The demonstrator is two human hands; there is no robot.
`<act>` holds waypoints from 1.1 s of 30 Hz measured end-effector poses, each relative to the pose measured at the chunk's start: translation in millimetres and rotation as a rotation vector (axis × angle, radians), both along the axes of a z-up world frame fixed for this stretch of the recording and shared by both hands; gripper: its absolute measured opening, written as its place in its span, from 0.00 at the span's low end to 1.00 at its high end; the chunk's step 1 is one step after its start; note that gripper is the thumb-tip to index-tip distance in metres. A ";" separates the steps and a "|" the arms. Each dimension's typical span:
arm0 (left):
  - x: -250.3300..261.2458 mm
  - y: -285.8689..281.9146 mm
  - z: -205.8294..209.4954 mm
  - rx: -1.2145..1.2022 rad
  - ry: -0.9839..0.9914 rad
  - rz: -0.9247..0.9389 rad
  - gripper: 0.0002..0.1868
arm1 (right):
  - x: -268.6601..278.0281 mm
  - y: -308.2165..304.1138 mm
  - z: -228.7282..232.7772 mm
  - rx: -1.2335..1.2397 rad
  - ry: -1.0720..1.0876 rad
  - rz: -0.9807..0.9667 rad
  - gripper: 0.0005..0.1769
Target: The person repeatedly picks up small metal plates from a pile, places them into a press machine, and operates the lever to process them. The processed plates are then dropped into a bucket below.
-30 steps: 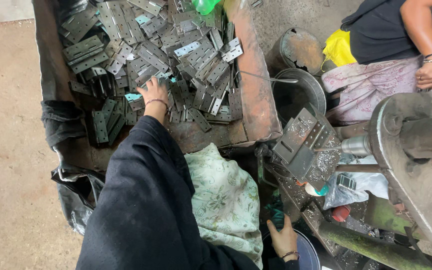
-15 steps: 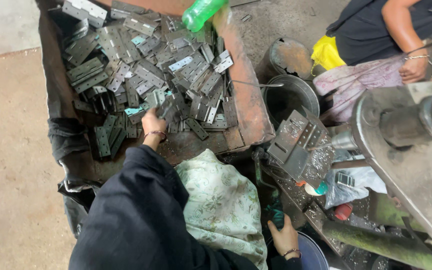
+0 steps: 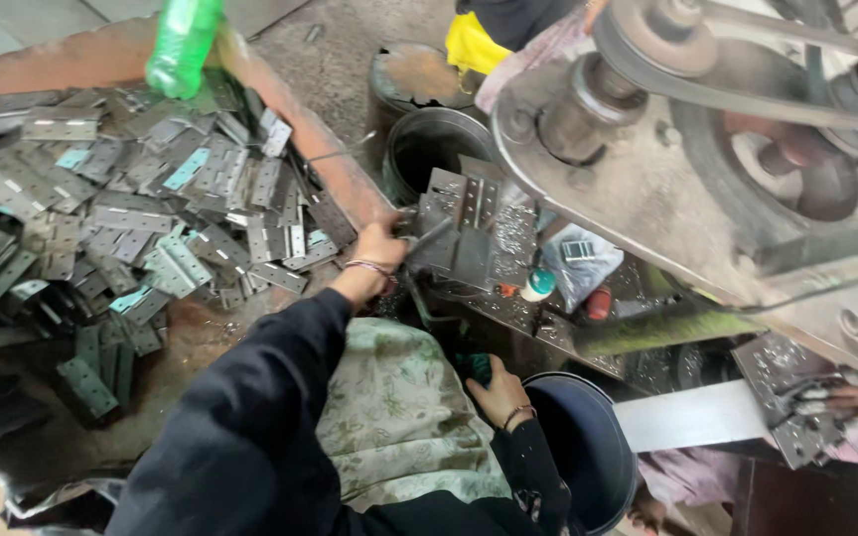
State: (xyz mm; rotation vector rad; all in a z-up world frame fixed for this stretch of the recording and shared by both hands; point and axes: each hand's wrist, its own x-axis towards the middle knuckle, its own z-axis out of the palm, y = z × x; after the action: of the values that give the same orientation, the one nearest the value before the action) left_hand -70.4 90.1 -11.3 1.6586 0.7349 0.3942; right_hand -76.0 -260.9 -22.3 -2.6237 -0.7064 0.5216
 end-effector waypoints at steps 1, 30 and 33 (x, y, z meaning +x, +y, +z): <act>15.3 -20.1 5.4 0.084 -0.084 0.004 0.29 | 0.1 1.5 3.3 0.008 0.013 -0.005 0.39; 38.4 -113.9 23.1 1.176 0.410 -0.436 0.14 | -0.8 9.8 12.2 -0.149 0.077 -0.039 0.43; 46.9 -112.9 24.8 1.157 0.410 -0.423 0.13 | -1.7 11.4 16.5 -0.194 0.097 -0.043 0.41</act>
State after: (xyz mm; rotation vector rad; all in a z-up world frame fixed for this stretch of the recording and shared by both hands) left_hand -23.5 -22.8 13.5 2.9801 0.4050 0.1562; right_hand -77.7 -249.5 -5.8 -2.7623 -0.5937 0.7332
